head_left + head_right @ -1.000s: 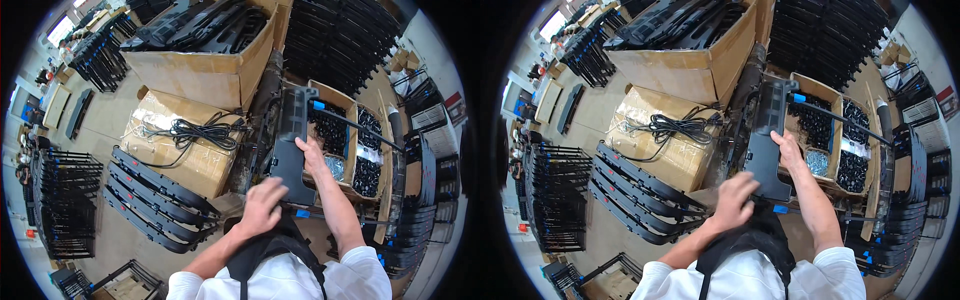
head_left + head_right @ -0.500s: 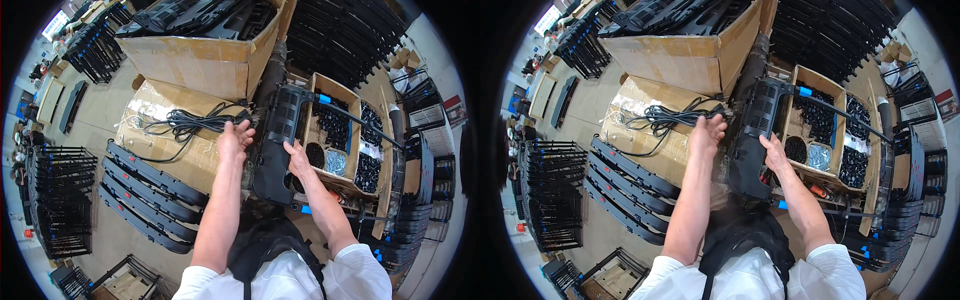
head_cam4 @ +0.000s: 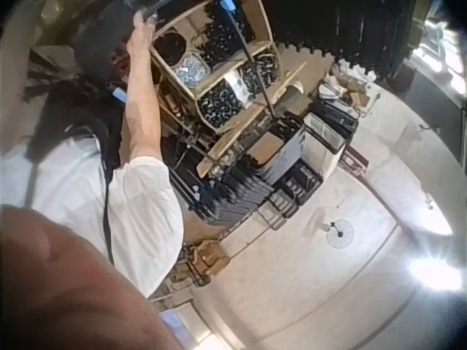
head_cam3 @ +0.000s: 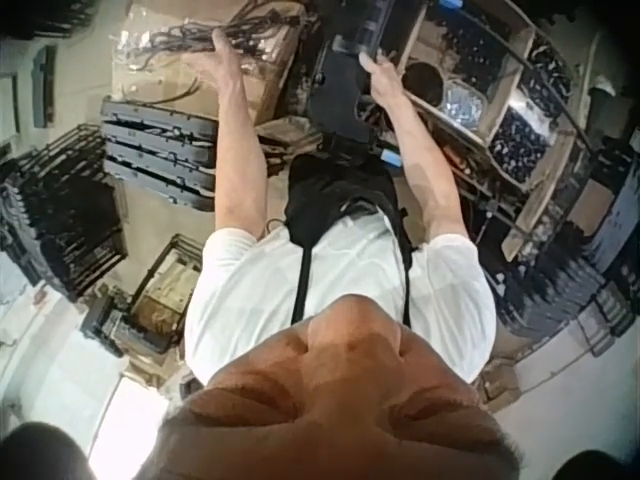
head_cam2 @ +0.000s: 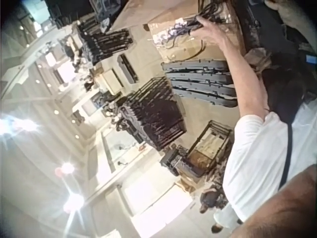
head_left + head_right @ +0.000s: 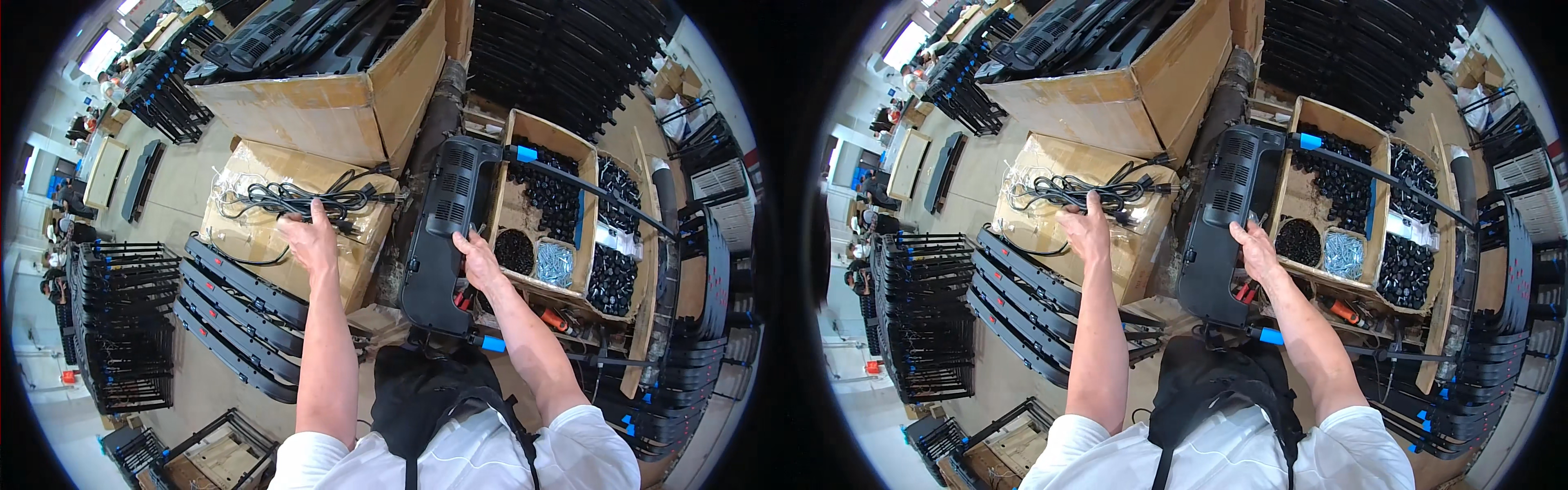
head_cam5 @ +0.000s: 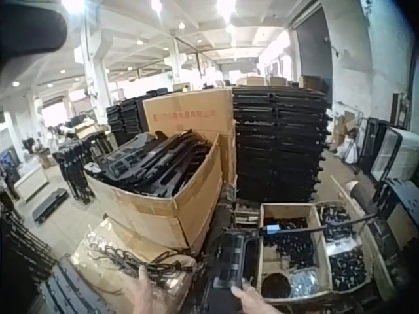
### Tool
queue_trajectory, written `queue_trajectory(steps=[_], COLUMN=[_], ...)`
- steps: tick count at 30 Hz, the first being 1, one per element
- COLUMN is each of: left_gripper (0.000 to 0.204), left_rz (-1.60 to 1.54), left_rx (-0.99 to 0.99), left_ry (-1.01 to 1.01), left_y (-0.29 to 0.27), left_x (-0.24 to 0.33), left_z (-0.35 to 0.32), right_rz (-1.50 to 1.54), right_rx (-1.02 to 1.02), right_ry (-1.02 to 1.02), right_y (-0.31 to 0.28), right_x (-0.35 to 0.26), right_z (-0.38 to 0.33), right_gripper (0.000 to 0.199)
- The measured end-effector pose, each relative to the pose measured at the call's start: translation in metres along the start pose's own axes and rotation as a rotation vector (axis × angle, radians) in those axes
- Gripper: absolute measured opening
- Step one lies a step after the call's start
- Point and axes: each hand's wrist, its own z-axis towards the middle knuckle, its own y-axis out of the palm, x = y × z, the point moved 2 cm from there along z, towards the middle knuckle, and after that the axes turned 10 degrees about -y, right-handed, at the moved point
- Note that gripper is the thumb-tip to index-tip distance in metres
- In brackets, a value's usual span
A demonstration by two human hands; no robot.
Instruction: Assembling plastic components onto metal frames using an electric screwdriver and zip ties in a factory setting.
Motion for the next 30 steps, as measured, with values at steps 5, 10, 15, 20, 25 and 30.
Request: queue_trajectory(steps=[5, 10, 15, 20, 25, 30], left_gripper=[0.049, 0.056, 0.054, 0.033, 0.019, 0.051], left_rz=[0.320, 0.550, 0.589, 0.119, 0.343, 0.979], left_rx=[0.041, -0.223, -0.193, -0.244, -1.338, -1.538], left_ry=[0.901, 0.906, 0.871, 1.060, 1.348, 1.615], left_y=[0.033, 0.076, 0.064, 0.063, 0.130, 0.231], left_x=[0.017, -0.001, -0.002, 0.039, -0.019, -0.111], left_z=[0.001, 0.004, 0.034, -0.097, -0.299, -0.324], right_rz=[-0.001, -0.117, -0.605, -0.484, -0.399, -0.120], right_rx=[-0.074, -0.044, 0.071, -0.095, 0.163, 0.664], right_ry=[-0.012, -0.094, -0.125, 0.222, 0.515, 0.276], right_y=[0.006, -0.020, -0.048, -0.108, -0.176, -0.249], right_x=[0.004, 0.009, -0.094, -0.153, -0.034, 0.058], right_z=[0.001, 0.004, -0.069, -0.271, -0.346, -0.278], right_gripper=[0.042, 0.052, 0.052, 0.032, 0.032, 0.030])
